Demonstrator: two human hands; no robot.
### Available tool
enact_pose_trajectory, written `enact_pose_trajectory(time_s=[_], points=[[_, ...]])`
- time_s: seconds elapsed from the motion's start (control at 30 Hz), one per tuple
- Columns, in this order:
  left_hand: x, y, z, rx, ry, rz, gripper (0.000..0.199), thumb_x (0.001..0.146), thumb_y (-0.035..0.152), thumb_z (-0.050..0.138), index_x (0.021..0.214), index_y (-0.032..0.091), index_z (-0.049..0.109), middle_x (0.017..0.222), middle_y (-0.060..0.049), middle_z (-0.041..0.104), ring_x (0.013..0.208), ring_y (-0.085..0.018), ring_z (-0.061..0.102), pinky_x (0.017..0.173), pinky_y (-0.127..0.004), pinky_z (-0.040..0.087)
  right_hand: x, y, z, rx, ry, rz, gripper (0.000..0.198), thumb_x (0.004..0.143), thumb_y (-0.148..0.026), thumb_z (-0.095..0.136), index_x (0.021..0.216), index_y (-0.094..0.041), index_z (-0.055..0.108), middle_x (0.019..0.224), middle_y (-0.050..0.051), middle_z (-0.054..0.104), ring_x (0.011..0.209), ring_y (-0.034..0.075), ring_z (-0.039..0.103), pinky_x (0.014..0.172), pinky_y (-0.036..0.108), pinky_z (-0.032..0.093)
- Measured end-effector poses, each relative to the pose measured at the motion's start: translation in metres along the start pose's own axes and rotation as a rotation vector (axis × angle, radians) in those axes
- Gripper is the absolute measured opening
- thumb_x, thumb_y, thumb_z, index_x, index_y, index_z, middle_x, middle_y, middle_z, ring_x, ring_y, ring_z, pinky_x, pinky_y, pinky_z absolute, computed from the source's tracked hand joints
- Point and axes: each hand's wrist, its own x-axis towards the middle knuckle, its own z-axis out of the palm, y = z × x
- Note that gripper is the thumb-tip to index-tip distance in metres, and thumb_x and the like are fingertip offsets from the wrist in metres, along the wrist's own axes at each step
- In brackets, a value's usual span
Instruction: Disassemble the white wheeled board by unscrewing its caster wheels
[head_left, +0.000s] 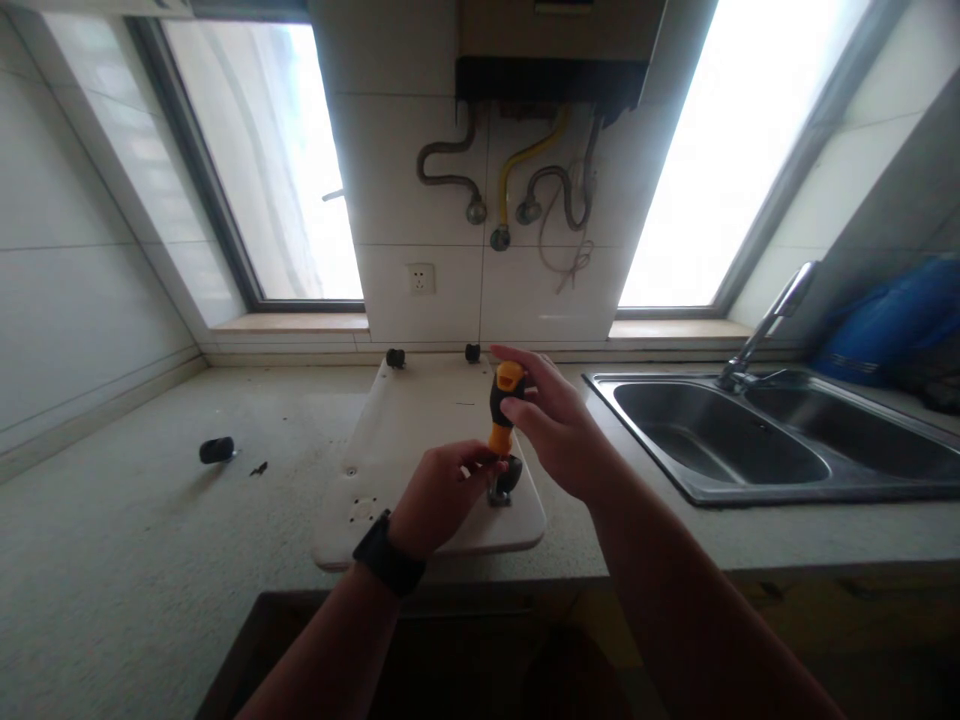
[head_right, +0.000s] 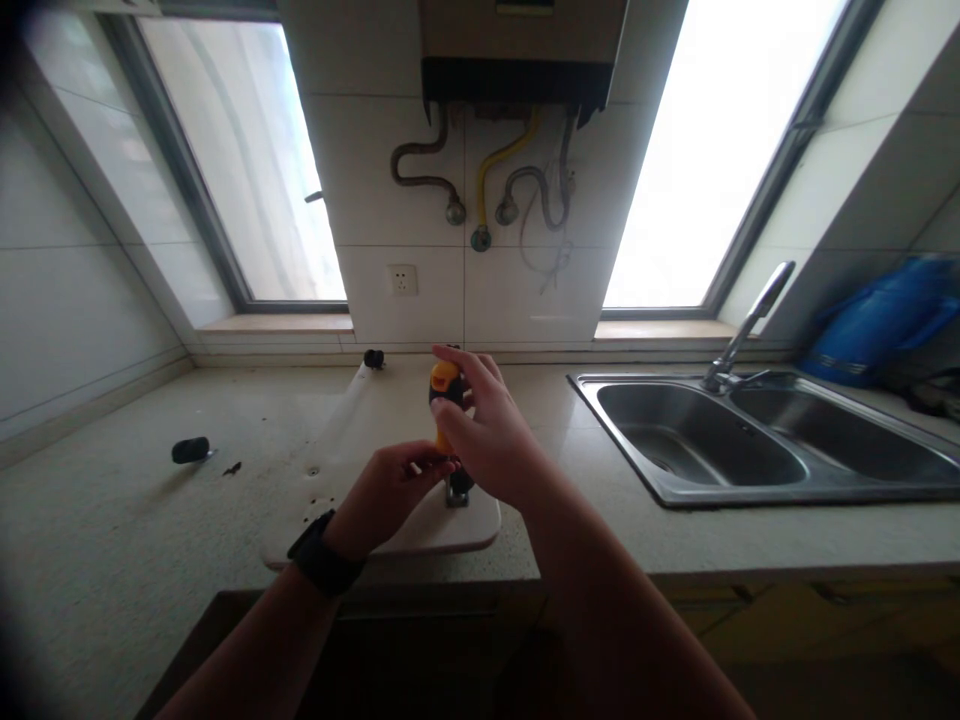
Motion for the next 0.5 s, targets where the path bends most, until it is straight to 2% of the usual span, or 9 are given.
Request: enact_pose_trajectory(time_s=[0.07,0.17,0.4,0.5], points=[[0.001,-0.001,0.001,0.025,0.049,-0.012,0.017,0.091,0.035,0.068,0.092,0.021,0.076,0.082,-0.003,0.076,0.069,-0.017,0.061,0.064,-0.028,0.043,-0.001,0.001,0.000,-0.105,0.027,-0.033,0.048,0.084,-0.031,0.062,0.131,-0.023,0.057,0.116,0.010,0.061,0.092,0.020,0.059,0.081,0.040,0.052],[0.003,-0.001,0.004,0.038,0.095,-0.031,0.018,0.087,0.038,0.073,0.084,0.020,0.074,0.077,-0.003,0.075,0.067,-0.017,0.060,0.062,-0.028,0.042,-0.002,0.002,0.001,-0.175,0.060,-0.063,0.043,0.085,-0.036,0.068,0.124,-0.024,0.055,0.109,0.007,0.062,0.088,0.019,0.058,0.079,0.038,0.050],[0.005,-0.002,0.011,0.010,0.182,-0.069,0.030,0.080,0.042,0.080,0.074,0.018,0.063,0.068,0.002,0.065,0.061,-0.013,0.055,0.058,-0.025,0.040,-0.003,0.000,0.002,-0.222,0.132,-0.085,0.043,0.076,-0.034,0.079,0.112,-0.024,0.055,0.102,0.004,0.064,0.082,0.018,0.059,0.067,0.035,0.049],[0.006,-0.003,0.010,-0.019,0.185,-0.051,0.031,0.078,0.042,0.082,0.080,0.019,0.062,0.071,0.002,0.065,0.062,-0.013,0.055,0.058,-0.025,0.041,-0.002,-0.003,0.002,-0.207,0.126,-0.081,0.037,0.076,-0.030,0.076,0.107,-0.023,0.057,0.097,0.004,0.067,0.080,0.018,0.061,0.066,0.036,0.051]])
